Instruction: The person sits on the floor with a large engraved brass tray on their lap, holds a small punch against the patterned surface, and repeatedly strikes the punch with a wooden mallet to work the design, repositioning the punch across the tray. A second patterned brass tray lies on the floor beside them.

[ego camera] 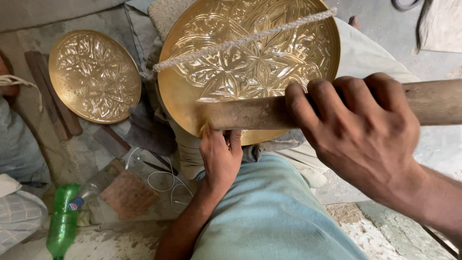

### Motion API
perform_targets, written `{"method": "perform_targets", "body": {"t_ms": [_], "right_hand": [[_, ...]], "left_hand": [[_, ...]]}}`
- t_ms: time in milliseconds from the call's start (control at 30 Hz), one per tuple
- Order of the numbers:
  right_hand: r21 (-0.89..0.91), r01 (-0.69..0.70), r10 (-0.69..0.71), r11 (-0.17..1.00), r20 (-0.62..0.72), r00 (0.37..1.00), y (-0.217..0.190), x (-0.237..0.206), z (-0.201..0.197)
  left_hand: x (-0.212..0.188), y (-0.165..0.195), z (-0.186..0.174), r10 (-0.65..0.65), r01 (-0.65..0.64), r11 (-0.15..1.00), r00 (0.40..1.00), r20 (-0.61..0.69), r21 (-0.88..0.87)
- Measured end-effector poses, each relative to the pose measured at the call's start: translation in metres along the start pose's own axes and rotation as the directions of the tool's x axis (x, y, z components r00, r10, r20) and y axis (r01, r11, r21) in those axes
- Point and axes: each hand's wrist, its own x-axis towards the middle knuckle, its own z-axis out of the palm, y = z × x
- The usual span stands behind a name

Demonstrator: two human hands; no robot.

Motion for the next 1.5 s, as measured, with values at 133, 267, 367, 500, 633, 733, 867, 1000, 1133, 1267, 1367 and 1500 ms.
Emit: {"method": "perform_targets", "body": {"t_ms": [133, 267, 367, 500, 633, 733, 867, 1000, 1133, 1267, 1367, 1500], "right_hand": [[0.36, -0.105, 0.079, 0.927, 0.086, 0.993, -0.004, 0.007, -0.003], [0.219, 0.018, -0.013, 0.976, -0.024, 1.0, -0.003, 0.01, 0.001], [-0.14, 0.124, -0.134, 0.982, -0.066, 0.989, 0.002, 0.008, 0.007], [0.001, 0.002, -0.002, 1.0, 0.031, 1.0, 0.003, -0.01, 0.014], [0.18, -0.274, 0.242, 0.945, 0.177, 0.954, 0.01, -0.038, 0.03], [0.038, -0.313, 0.287, 0.949, 0.308, 0.907, 0.011, -0.063, 0.046], [0.276, -0.496, 0.428, 0.823, 0.272, 0.862, 0.004, -0.097, 0.066], [0.203, -0.494, 0.426, 0.845, 0.302, 0.853, 0.0, -0.117, 0.077], [0.224, -0.508, 0.457, 0.831, 0.245, 0.855, 0.0, -0.118, 0.074], [-0.072, -0.319, 0.327, 0.945, 0.136, 0.935, 0.005, -0.102, 0.071], [-0.122, -0.298, 0.318, 0.947, 0.21, 0.924, 0.013, -0.088, 0.069], [0.433, -0.796, 0.552, 0.423, 0.574, 0.606, 0.017, -0.075, 0.063]], "left_hand": [[-0.012, -0.014, 0.008, -0.047, 0.027, 0.979, 0.995, 0.093, 0.2], [-0.014, -0.017, 0.011, 0.001, -0.003, 0.988, 1.0, 0.013, 0.154], [-0.007, -0.01, 0.009, -0.058, 0.051, 0.99, 0.997, 0.051, 0.128], [0.012, 0.005, -0.004, 0.111, -0.113, 0.993, 0.993, 0.039, 0.028], [0.039, 0.023, -0.011, 0.083, -0.089, 0.996, 0.968, 0.237, 0.016], [0.06, 0.033, -0.017, 0.114, -0.136, 0.99, 0.9, 0.42, 0.023], [0.078, 0.042, -0.025, 0.165, -0.12, 0.986, 0.819, 0.549, -0.118], [0.08, 0.044, -0.028, 0.171, -0.152, 0.985, 0.852, 0.495, -0.079], [0.073, 0.036, -0.031, 0.089, -0.023, 0.981, 0.937, 0.337, -0.194], [0.07, 0.026, -0.029, 0.14, -0.087, 0.983, 0.926, 0.351, -0.163], [0.068, 0.023, -0.026, 0.126, -0.083, 0.988, 0.923, 0.362, -0.131], [0.066, 0.022, -0.024, 0.105, -0.067, 0.991, 0.923, 0.371, -0.113]]}}
